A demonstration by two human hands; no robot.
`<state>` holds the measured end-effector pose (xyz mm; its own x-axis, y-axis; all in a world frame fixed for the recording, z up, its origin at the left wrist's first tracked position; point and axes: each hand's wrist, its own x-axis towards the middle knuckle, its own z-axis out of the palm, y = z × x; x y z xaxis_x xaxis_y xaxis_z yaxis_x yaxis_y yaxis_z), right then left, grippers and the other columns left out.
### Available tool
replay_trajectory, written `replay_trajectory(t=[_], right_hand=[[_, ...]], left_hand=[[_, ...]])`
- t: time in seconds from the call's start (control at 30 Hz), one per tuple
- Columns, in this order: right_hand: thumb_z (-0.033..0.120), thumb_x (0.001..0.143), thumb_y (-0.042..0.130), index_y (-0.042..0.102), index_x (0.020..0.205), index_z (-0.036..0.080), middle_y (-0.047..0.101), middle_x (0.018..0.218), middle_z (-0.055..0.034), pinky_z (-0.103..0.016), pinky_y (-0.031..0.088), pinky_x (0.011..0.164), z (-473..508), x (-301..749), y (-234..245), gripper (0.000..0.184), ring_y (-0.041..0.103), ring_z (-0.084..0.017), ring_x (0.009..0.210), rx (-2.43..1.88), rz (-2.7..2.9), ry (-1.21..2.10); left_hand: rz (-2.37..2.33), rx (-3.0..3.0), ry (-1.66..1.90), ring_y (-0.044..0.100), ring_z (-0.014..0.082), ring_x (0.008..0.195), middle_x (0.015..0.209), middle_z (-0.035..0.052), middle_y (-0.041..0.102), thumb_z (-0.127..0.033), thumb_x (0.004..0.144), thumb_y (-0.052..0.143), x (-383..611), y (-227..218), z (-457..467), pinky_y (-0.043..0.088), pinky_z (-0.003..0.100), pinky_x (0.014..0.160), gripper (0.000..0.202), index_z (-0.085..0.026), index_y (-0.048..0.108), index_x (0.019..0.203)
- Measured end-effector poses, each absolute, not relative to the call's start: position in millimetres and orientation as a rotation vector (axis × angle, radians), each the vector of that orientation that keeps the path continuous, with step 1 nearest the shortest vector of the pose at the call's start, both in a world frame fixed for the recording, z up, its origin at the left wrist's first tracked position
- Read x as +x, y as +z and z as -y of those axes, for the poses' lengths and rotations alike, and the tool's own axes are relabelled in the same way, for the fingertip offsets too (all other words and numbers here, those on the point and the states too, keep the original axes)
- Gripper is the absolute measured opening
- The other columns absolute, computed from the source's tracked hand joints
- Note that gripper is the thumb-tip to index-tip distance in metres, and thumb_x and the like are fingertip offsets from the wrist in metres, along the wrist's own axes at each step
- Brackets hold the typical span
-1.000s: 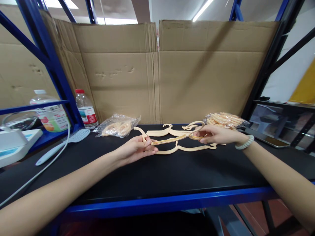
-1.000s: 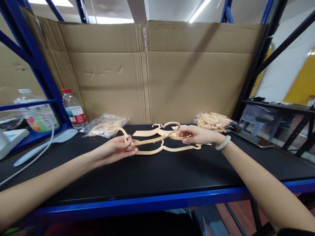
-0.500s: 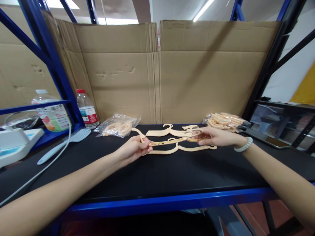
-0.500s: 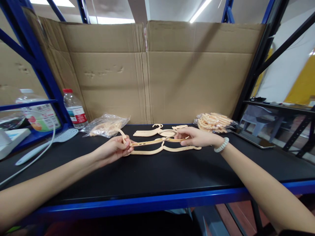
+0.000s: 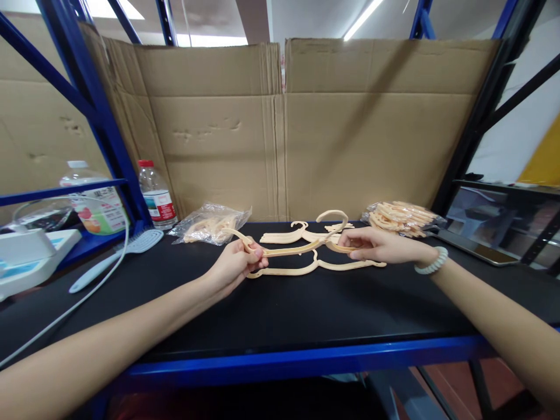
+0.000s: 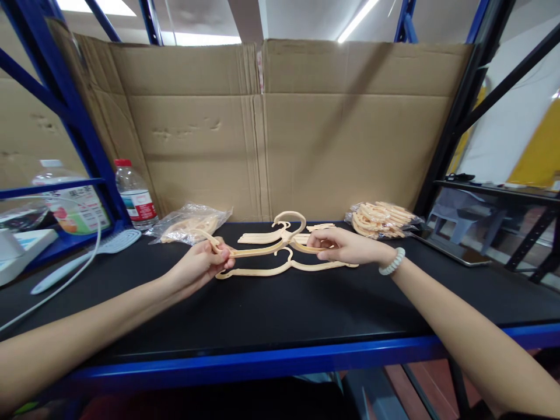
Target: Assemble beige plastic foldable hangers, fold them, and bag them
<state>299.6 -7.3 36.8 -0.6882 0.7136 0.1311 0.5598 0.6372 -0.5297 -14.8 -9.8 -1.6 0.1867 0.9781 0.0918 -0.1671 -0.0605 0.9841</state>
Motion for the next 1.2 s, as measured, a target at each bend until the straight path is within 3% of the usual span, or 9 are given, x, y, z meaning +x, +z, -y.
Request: replay_trajectory(t=[0.23, 0.4, 0.57, 0.7, 0.73, 0.83, 0.9, 1.07, 1.2], right_hand=[[0.038, 0.084, 0.053, 0.049, 0.094, 0.018, 0.044, 0.072, 0.0021, -0.022, 0.037, 0.053, 2, 298, 26, 0.022, 0.045, -0.009, 0.058, -0.998, 2.392, 0.918], [0.034, 0.083, 0.054, 0.046, 0.091, 0.019, 0.04, 0.063, 0.0055, -0.021, 0.028, 0.045, -1, 292, 20, 0.019, 0.04, -0.007, 0.048, -1.029, 2.197, 0.988], [0.035, 0.082, 0.055, 0.048, 0.092, 0.018, 0.045, 0.063, 0.0033, -0.024, 0.033, 0.049, -1, 289, 22, 0.021, 0.046, -0.01, 0.053, -1.039, 2.081, 0.893], [0.035, 0.081, 0.055, 0.052, 0.089, 0.018, 0.051, 0.072, -0.0007, -0.027, 0.043, 0.062, -2, 292, 26, 0.019, 0.05, -0.012, 0.065, -1.007, 2.084, 0.817], [0.033, 0.081, 0.055, 0.052, 0.088, 0.018, 0.051, 0.075, -0.0013, -0.028, 0.044, 0.065, -2, 292, 26, 0.018, 0.051, -0.013, 0.067, -1.002, 2.104, 0.815], [0.032, 0.079, 0.056, 0.054, 0.085, 0.017, 0.052, 0.079, -0.0017, -0.027, 0.045, 0.067, -1, 294, 28, 0.015, 0.051, -0.013, 0.071, -1.019, 2.248, 0.799], [0.032, 0.08, 0.056, 0.056, 0.086, 0.017, 0.054, 0.081, -0.0023, -0.027, 0.044, 0.068, 1, 294, 28, 0.017, 0.052, -0.014, 0.073, -1.038, 2.384, 0.765], [0.037, 0.085, 0.053, 0.061, 0.094, 0.016, 0.062, 0.089, -0.0044, -0.026, 0.044, 0.069, 3, 296, 26, 0.025, 0.055, -0.015, 0.077, -1.054, 2.617, 0.703], [0.028, 0.082, 0.056, 0.065, 0.091, 0.016, 0.066, 0.086, -0.0039, -0.026, 0.045, 0.072, 3, 298, 24, 0.018, 0.058, -0.015, 0.078, -1.094, 2.735, 0.573]], left_hand=[[-0.954, 1.116, 1.317, 0.064, 0.0106, 0.059, 0.056, -0.0001, 0.06, 0.002, 0.071, 0.065, -14, 2, 7, 0.053, 0.017, 0.06, 0.021, -0.013, 0.052, 0.062], [-0.934, 0.999, 1.415, 0.068, 0.0109, 0.067, 0.063, 0.0015, 0.063, 0.006, 0.077, 0.055, -11, 8, 7, 0.055, 0.015, 0.068, 0.022, -0.011, 0.057, 0.064], [-0.987, 1.044, 1.2, 0.068, 0.0146, 0.062, 0.078, 0.0095, 0.069, -0.008, 0.08, 0.058, -10, 9, 12, 0.056, 0.021, 0.059, 0.011, -0.013, 0.058, 0.07], [-0.992, 1.767, 0.923, 0.064, 0.0183, 0.06, 0.075, 0.0092, 0.069, -0.018, 0.078, 0.063, -6, 0, 32, 0.053, 0.03, 0.059, 0.006, -0.016, 0.062, 0.073], [-0.921, 2.034, 0.923, 0.065, 0.0202, 0.069, 0.079, 0.0091, 0.069, -0.018, 0.076, 0.065, -5, -2, 38, 0.053, 0.032, 0.067, 0.001, -0.017, 0.065, 0.077], [-0.677, 2.685, 0.946, 0.059, 0.0265, 0.098, 0.102, 0.0094, 0.068, -0.015, 0.078, 0.061, -4, -4, 51, 0.045, 0.041, 0.089, 0.013, -0.02, 0.066, 0.089], [-0.668, 3.004, 0.946, 0.053, 0.0279, 0.106, 0.114, 0.0098, 0.063, -0.013, 0.083, 0.054, -4, -4, 52, 0.041, 0.045, 0.092, 0.018, -0.019, 0.062, 0.099], [-0.857, 3.263, 0.626, 0.055, 0.0222, 0.093, 0.101, 0.009, 0.06, -0.016, 0.088, 0.046, -7, -7, 40, 0.045, 0.035, 0.078, 0.016, -0.016, 0.053, 0.104], [-0.862, 3.229, 0.554, 0.055, 0.0198, 0.088, 0.095, 0.0073, 0.061, -0.011, 0.09, 0.038, -9, -11, 34, 0.045, 0.032, 0.075, 0.02, -0.017, 0.054, 0.1]])
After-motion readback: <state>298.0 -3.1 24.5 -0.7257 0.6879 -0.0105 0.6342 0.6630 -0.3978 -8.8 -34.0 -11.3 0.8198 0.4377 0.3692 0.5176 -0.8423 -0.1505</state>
